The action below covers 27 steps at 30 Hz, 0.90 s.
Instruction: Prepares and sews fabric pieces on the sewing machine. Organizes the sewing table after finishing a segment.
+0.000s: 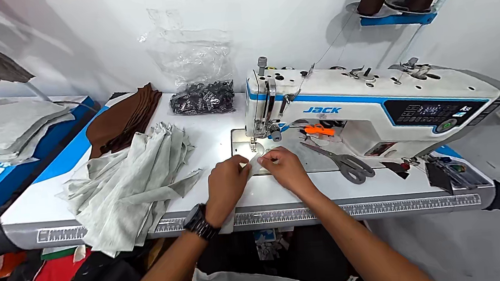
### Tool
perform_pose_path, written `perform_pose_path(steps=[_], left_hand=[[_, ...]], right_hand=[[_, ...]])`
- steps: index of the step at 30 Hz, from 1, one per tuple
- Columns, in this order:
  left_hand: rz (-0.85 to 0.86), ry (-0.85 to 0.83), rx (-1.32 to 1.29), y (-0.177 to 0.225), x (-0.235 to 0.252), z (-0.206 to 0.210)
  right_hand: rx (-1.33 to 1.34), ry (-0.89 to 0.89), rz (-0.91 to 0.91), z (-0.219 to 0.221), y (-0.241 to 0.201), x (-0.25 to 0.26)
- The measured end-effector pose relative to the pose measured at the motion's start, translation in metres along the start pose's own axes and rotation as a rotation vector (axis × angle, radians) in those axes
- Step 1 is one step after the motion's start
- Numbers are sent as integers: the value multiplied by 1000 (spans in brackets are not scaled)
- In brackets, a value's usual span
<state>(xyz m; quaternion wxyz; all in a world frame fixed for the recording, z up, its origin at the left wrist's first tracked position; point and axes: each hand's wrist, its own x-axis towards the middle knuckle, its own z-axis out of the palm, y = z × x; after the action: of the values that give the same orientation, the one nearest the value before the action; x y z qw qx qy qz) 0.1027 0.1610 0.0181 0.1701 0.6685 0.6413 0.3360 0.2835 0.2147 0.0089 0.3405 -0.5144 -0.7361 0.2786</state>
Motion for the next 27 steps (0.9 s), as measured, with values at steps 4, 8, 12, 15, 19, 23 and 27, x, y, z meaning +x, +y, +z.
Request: perform_pose_path(steps=[4, 8, 12, 15, 19, 23, 27], left_hand=[[9, -28, 106, -5, 28, 17], [21, -58, 128, -10, 43, 20], [54, -64, 160, -16, 47, 20], [69, -50, 173, -20, 51, 22], [61, -23, 191, -21, 54, 26], [39, -21, 203, -20, 54, 27], [46, -16, 216, -20, 54, 28]], right_hand=[[-204, 40, -44, 6, 22, 31], [-300, 34, -55, 9, 31, 43], [-319, 65, -45, 14, 38, 47], [-327, 76, -43, 15, 39, 48], [-362, 97, -52, 18, 43, 53], [-368, 99, -58, 19, 44, 57], [-382, 102, -51, 19, 43, 56]])
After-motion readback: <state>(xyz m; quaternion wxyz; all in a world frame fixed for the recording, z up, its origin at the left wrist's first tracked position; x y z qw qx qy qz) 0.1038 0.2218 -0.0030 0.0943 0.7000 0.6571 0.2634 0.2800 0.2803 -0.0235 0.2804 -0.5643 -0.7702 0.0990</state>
